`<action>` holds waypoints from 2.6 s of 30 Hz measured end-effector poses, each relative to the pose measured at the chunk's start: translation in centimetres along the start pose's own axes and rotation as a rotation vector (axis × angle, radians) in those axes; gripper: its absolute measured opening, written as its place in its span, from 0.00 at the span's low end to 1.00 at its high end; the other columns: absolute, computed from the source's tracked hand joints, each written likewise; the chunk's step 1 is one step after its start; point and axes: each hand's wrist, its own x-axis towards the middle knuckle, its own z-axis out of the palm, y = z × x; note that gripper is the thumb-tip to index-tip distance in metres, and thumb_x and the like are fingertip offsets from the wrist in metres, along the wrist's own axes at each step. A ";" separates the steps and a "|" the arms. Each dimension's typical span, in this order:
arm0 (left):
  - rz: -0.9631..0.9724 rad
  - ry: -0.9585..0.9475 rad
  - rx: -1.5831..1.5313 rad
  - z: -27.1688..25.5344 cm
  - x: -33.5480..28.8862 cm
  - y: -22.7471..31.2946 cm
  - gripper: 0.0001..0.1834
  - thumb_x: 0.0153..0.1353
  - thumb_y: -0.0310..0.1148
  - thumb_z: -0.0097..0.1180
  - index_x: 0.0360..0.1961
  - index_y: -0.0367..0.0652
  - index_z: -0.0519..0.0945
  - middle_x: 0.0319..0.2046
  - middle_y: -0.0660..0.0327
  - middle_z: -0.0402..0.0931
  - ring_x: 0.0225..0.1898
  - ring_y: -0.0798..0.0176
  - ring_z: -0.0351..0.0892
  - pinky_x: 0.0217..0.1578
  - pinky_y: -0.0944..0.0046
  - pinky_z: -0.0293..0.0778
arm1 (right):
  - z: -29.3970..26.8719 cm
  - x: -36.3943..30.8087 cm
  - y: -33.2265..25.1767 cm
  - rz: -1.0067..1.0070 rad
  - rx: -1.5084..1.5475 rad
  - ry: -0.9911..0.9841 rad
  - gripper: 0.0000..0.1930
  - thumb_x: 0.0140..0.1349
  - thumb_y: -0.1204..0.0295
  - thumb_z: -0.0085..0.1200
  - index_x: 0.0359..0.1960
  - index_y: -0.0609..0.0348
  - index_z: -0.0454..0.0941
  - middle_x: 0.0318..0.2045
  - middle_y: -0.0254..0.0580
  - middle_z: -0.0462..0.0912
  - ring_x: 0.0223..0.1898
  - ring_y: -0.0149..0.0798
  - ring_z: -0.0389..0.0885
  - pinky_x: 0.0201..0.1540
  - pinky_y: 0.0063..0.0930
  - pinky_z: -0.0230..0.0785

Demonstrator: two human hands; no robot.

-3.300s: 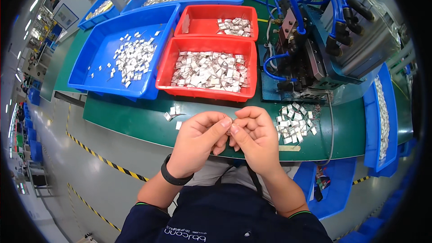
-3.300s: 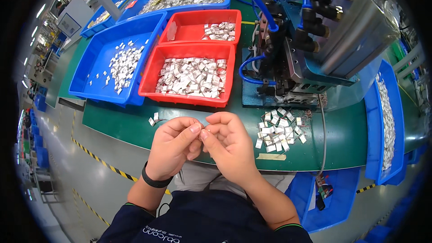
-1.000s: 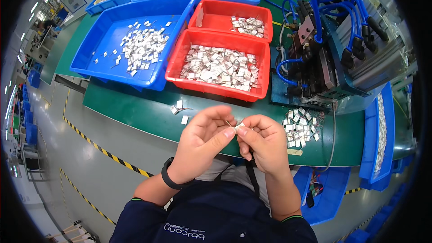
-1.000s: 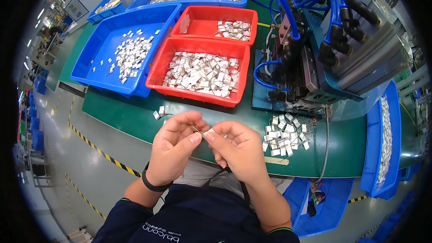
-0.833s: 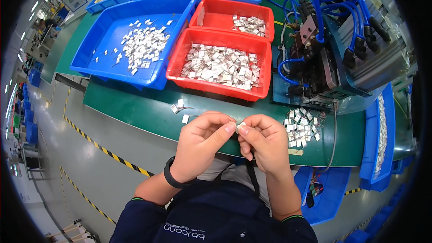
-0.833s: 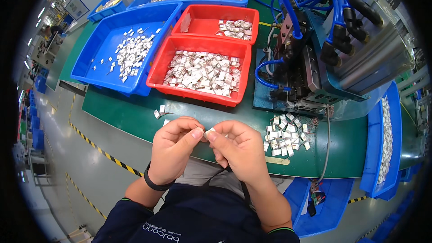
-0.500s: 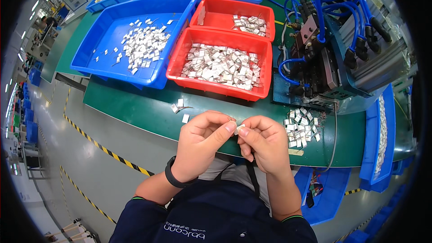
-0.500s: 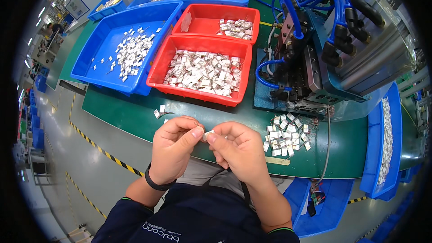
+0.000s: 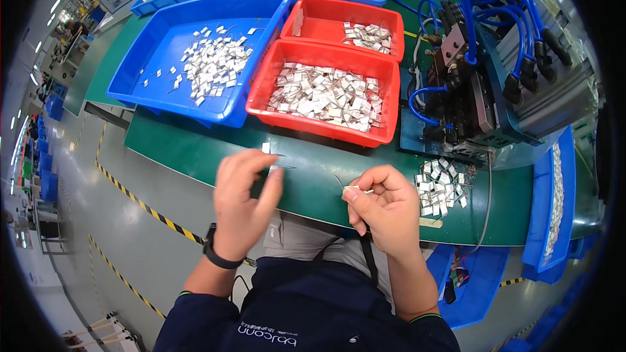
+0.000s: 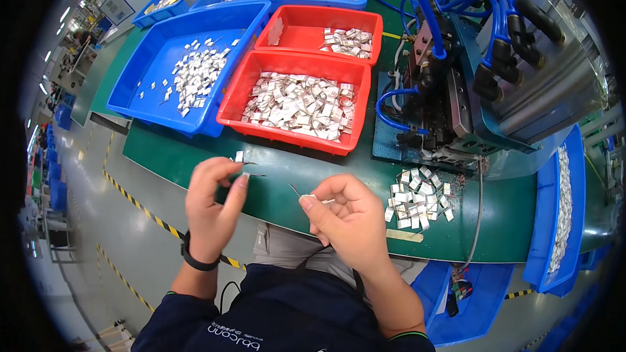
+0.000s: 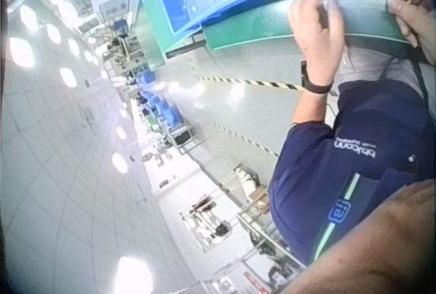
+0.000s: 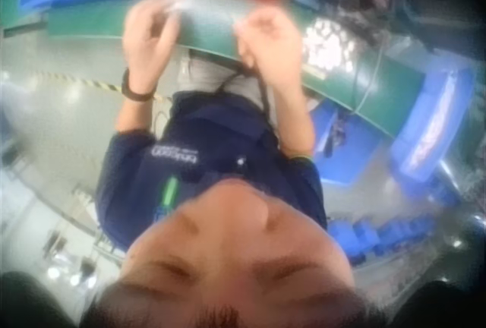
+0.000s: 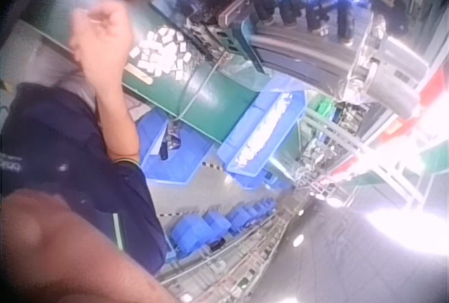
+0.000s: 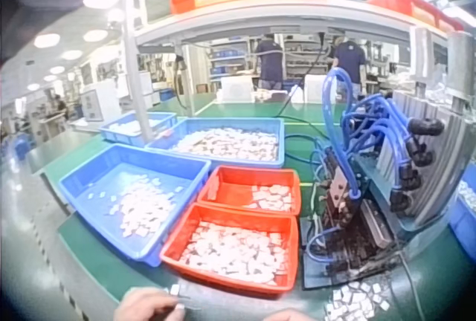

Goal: The person assembles small white rectangular electronic components by hand at a factory workstation. They pick up individual units, attach thin wires, and place the finished items into red and blue plastic bins. The process is repetitive and performed one unit at a time.

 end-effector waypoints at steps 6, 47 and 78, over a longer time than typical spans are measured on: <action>0.156 -0.104 0.328 -1.4 0.1 -1.7 0.16 0.53 0.18 0.57 0.45 0.36 0.76 0.45 0.54 0.77 0.46 0.50 0.73 0.44 0.57 0.71 | 0.0 -0.1 0.4 -0.069 -0.072 -0.022 0.06 0.60 0.80 0.58 0.34 0.64 0.72 0.20 0.30 0.74 0.17 0.16 0.67 0.16 0.12 0.55; -0.386 -0.312 -0.933 2.8 -0.8 3.4 0.10 0.60 0.18 0.56 0.43 0.31 0.74 0.36 0.59 0.77 0.38 0.71 0.77 0.38 0.72 0.74 | -0.4 0.4 -0.3 0.091 -0.018 -0.111 0.09 0.61 0.76 0.59 0.40 0.67 0.76 0.28 0.37 0.78 0.19 0.21 0.71 0.16 0.14 0.60; -0.653 -0.226 -1.085 3.3 0.6 4.2 0.05 0.61 0.24 0.58 0.34 0.33 0.77 0.26 0.59 0.79 0.21 0.72 0.75 0.22 0.74 0.70 | 0.2 0.0 -1.1 0.106 -0.135 -0.155 0.10 0.63 0.74 0.56 0.44 0.65 0.76 0.28 0.35 0.80 0.21 0.20 0.71 0.19 0.12 0.60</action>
